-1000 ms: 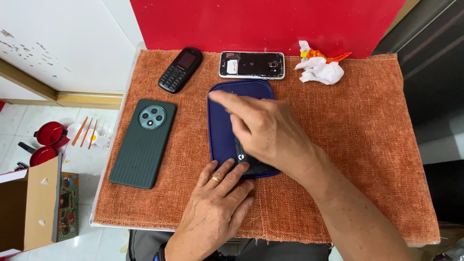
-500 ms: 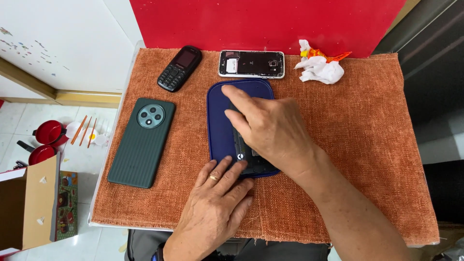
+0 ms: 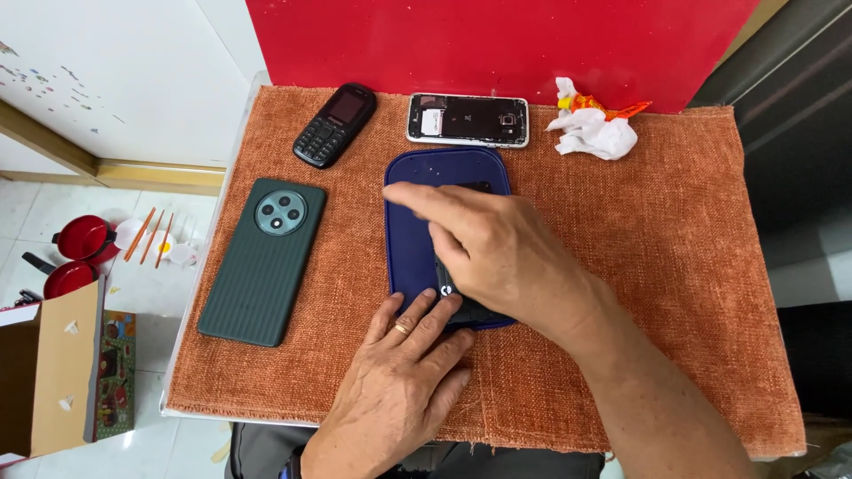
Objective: Using a plastic prying tool to remove the back cover of a smartphone on a repair bench.
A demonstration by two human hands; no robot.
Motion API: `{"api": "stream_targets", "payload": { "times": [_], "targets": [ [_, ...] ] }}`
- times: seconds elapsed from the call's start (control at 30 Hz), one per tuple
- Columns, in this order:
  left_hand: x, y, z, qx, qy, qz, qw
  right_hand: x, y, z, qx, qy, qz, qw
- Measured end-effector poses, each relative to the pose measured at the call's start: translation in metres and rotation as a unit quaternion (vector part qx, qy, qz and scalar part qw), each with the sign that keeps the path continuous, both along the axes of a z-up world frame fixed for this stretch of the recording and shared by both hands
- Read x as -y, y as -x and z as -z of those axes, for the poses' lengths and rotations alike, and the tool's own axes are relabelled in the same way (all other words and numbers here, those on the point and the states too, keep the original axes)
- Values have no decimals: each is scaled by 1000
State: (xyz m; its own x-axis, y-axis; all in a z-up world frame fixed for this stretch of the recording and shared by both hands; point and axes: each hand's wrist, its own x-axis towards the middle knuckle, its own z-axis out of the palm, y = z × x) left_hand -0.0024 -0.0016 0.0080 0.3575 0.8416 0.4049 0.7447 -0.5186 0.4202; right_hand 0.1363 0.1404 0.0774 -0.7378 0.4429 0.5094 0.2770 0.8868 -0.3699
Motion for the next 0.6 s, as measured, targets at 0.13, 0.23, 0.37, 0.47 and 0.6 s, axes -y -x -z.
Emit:
{"api": "stream_targets", "payload": {
  "times": [0.13, 0.23, 0.37, 0.47, 0.6],
  "targets": [
    [1, 0, 0, 5, 3, 0, 1000, -7, -1, 8, -5, -107, 96, 990],
    [1, 1, 1, 7, 1, 2, 1000, -1, 1, -5, 10, 29, -14, 999],
    [1, 2, 0, 12, 0, 5, 1000, 0, 2, 0, -8, -31, 15, 999],
    [0, 1, -1, 14, 4, 4, 1000, -4, 1, 4, -7, -83, 84, 993],
    [0, 2, 0, 16, -1, 3, 1000, 2, 5, -6, -7, -11, 17, 1000]
  ]
}}
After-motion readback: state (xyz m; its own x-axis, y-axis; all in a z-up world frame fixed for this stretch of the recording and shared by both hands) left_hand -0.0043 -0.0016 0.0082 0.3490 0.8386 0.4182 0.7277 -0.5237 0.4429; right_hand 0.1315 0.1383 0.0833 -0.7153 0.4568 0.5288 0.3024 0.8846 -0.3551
